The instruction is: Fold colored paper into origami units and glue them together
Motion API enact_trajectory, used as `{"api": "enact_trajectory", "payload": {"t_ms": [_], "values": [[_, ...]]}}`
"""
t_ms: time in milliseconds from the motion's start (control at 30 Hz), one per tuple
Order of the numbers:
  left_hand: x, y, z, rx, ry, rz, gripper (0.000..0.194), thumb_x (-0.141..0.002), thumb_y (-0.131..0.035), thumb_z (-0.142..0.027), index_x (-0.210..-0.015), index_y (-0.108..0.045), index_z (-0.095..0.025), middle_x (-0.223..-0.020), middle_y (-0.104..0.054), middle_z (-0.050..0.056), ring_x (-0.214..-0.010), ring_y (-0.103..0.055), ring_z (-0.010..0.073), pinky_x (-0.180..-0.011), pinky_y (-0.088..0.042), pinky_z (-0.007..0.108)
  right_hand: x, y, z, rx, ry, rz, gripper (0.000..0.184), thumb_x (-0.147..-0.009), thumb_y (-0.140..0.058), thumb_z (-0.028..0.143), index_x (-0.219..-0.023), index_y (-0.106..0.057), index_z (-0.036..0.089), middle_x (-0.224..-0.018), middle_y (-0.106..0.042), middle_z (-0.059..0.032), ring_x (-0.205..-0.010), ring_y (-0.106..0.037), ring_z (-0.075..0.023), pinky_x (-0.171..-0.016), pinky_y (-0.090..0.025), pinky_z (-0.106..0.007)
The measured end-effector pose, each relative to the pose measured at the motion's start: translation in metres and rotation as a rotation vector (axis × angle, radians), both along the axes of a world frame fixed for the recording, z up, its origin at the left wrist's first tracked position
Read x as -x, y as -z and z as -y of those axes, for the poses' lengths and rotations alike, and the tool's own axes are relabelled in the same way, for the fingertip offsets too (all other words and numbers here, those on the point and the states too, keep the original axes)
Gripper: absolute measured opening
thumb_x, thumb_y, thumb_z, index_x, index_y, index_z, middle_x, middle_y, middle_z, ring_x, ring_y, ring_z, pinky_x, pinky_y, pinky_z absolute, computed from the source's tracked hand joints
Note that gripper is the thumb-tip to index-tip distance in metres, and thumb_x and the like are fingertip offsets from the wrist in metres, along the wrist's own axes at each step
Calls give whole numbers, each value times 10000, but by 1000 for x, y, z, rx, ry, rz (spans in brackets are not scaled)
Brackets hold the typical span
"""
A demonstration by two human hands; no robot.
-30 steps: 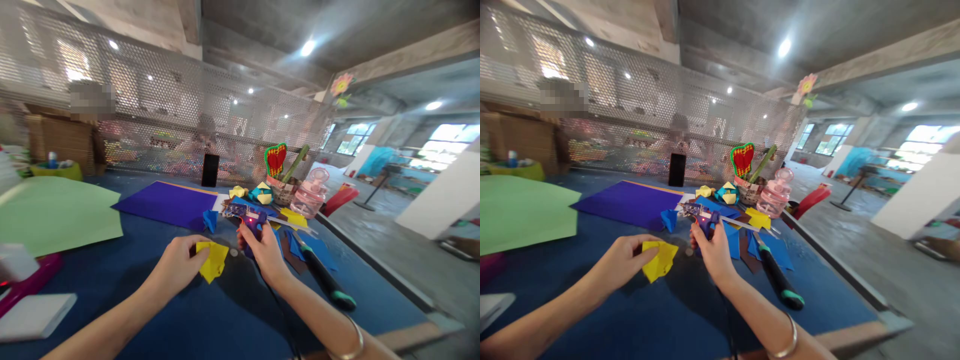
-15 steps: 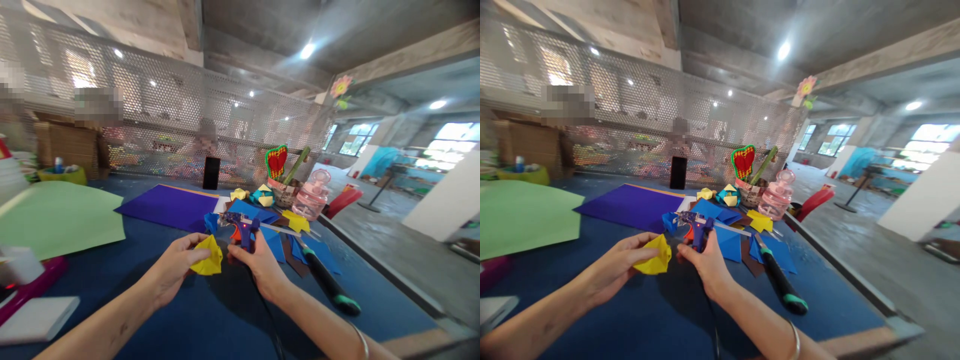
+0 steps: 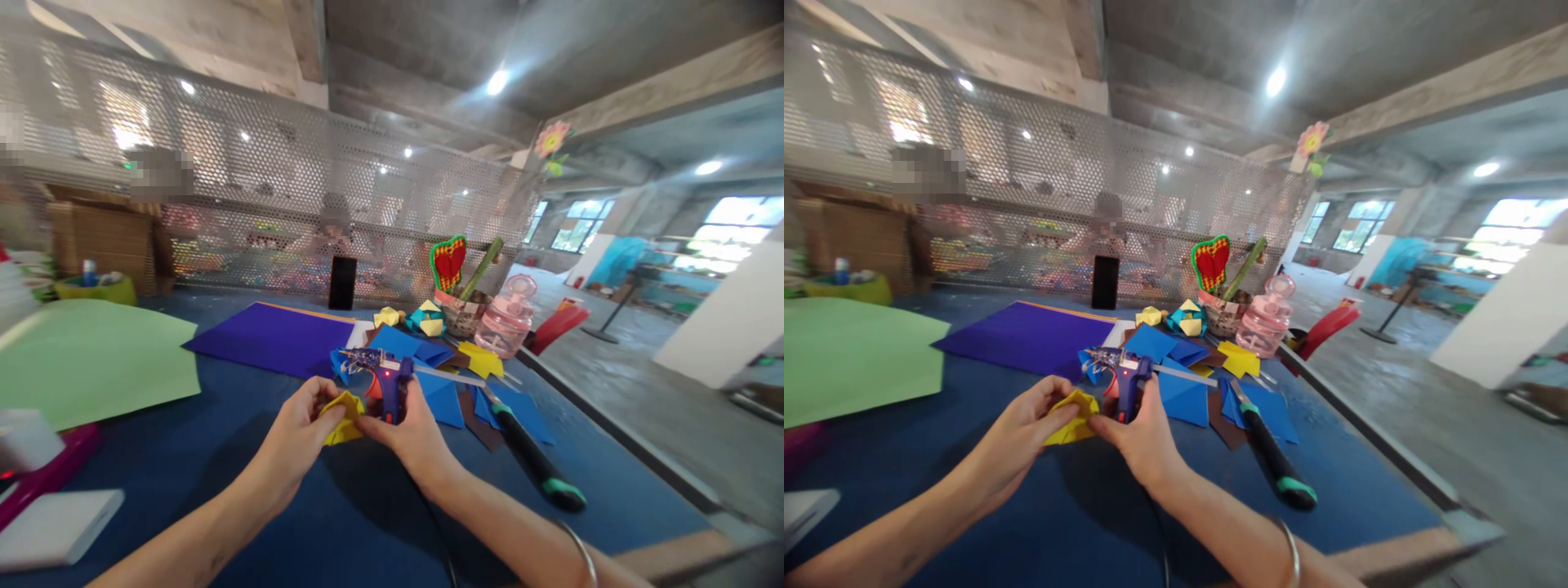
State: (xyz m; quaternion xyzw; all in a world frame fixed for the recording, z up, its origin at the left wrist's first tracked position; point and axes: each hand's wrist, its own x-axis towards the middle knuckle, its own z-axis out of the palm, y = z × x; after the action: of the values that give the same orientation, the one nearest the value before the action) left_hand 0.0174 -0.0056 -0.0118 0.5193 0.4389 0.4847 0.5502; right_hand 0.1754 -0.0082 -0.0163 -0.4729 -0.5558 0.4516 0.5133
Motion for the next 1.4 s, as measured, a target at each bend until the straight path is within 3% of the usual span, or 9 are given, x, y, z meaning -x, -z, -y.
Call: {"api": "enact_trajectory", "payload": {"t_ms": [200,400,533,633,767,967,1200,1333,1400], "values": [[-1,4,0,-81,30,-57,260,-728,-606,-383,-821,-453,-194,-796,-591,-2,-741,-578,140,-689,-461,276,0,1,-2,-59,-6,39,499,-642,-734,206,-1020,-409,228,-852,-607,6,-754,-614,-173,-696,-531,-316],[3,5,0,-265,91,-366,354,-802,-551,-331,-1136,-555,-211,-1062,-636,59,-972,-604,192,-853,-473,324,-3,0,-1,-199,33,268,572,-677,-656,133,-1176,-387,207,-977,-598,-33,-848,-601,-182,-796,-504,-336],[5,1,1,-376,66,-547,202,-825,-515,-289,-956,-653,-223,-996,-655,31,-916,-606,176,-804,-459,290,-3,1,1,-270,61,353,627,-672,-644,114,-1231,-373,199,-1039,-584,-47,-892,-581,-187,-827,-484,-332],[6,-1,1,-367,72,-598,168,-827,-496,-275,-848,-653,-220,-894,-659,14,-830,-605,163,-695,-446,259,-2,0,2,-272,58,378,611,-663,-634,100,-1214,-386,192,-1015,-584,-44,-859,-575,-181,-802,-484,-318],[8,-2,2,-361,66,-677,148,-816,-498,-261,-840,-642,-233,-843,-660,-6,-780,-599,155,-622,-418,242,-1,-1,4,-259,44,382,586,-658,-626,87,-1188,-396,187,-964,-597,-36,-810,-577,-175,-761,-487,-307],[9,0,6,-544,75,-719,171,-811,-467,-187,-845,-629,-231,-836,-641,-17,-745,-580,127,-668,-411,237,-2,-2,4,-266,16,374,555,-652,-613,51,-1148,-414,202,-910,-612,-14,-739,-579,-160,-686,-494,-286],[12,1,-3,-395,73,-653,184,-782,-476,-233,-759,-654,-194,-752,-661,3,-712,-587,147,-622,-399,235,-4,0,2,-329,6,375,607,-709,-634,99,-1251,-384,206,-1120,-605,-74,-956,-608,-198,-863,-496,-334],[19,2,-14,-182,48,-541,207,-714,-524,-289,-777,-676,-163,-610,-632,-10,-573,-554,136,-523,-366,224,-7,-5,3,-374,38,329,415,-799,-623,212,-1160,-418,208,-968,-627,-42,-870,-628,-177,-823,-518,-320],[23,-1,-19,-51,16,-457,224,-670,-553,-301,-774,-679,-148,-577,-625,-16,-520,-539,123,-488,-361,214,-8,-8,5,-370,15,273,341,-829,-609,262,-1109,-418,221,-885,-613,-15,-778,-635,-160,-724,-543,-290]]}}
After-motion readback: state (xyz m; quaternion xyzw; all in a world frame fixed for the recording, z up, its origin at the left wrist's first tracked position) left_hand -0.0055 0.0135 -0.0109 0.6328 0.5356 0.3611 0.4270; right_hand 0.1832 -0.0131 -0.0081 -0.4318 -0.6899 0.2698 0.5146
